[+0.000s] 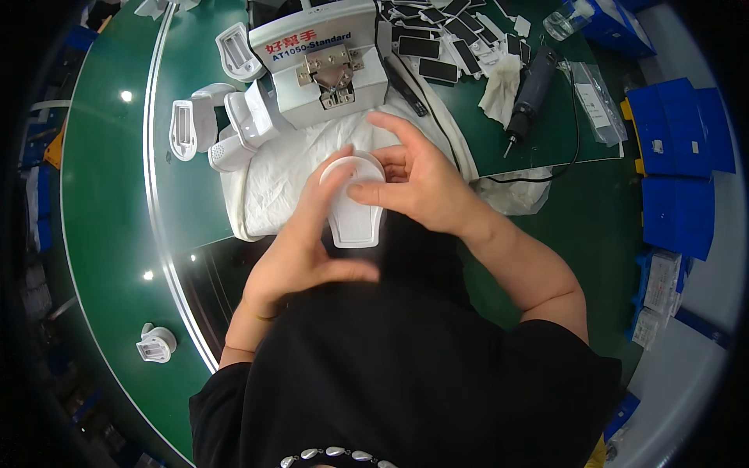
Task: Assembling plastic housings by inserting components and using an electric screwdriver to secure covers.
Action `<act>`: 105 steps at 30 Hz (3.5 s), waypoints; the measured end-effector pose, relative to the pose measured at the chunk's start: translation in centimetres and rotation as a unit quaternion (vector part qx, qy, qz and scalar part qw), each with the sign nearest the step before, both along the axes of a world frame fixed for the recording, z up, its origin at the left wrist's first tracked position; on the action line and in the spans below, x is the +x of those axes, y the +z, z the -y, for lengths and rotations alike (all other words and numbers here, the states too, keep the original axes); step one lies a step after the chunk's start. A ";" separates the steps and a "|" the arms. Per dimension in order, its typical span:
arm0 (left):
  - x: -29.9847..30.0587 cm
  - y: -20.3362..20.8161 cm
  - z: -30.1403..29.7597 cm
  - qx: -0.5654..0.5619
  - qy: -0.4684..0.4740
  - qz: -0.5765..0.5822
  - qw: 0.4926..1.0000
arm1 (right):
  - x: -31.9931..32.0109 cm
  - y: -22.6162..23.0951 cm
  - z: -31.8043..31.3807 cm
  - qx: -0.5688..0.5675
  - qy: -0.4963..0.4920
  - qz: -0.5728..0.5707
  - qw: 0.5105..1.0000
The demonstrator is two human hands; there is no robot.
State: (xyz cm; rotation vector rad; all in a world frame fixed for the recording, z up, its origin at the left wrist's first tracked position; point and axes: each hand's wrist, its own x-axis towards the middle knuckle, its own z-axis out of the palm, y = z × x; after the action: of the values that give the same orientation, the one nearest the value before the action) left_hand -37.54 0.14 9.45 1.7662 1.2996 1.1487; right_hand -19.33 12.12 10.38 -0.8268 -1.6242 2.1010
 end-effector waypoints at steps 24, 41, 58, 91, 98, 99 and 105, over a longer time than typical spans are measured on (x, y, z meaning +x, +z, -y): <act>-0.3 -2.6 -1.0 0.012 0.085 -0.068 0.994 | -1.9 7.1 -12.7 0.222 -0.123 -0.363 0.896; 0.4 -5.3 -0.2 0.089 0.117 -0.105 0.984 | -11.4 8.9 -7.2 0.275 -0.207 -0.226 0.911; 0.6 -5.2 0.3 0.058 0.131 -0.102 0.984 | -5.4 8.0 -0.9 0.329 -0.094 -0.183 0.922; 0.4 -5.0 -0.1 0.061 0.138 -0.079 0.985 | -3.3 5.4 -5.8 0.237 -0.163 -0.247 0.925; -0.8 -0.2 -0.1 0.064 0.164 -0.043 0.983 | 13.0 -2.0 -23.0 0.121 -0.463 0.125 0.869; -0.8 0.0 -0.6 0.071 0.158 -0.045 0.984 | 14.8 -3.7 -24.5 0.103 -0.446 0.172 0.873; 0.3 0.0 -3.3 -0.029 0.174 -0.008 0.984 | 17.7 -8.8 -27.3 0.392 -0.439 0.395 0.705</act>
State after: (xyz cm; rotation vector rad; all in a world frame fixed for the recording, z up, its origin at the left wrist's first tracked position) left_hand -37.28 3.43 9.48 1.5471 1.6811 1.2698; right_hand -1.66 39.37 1.57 -1.7741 -1.6620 0.2726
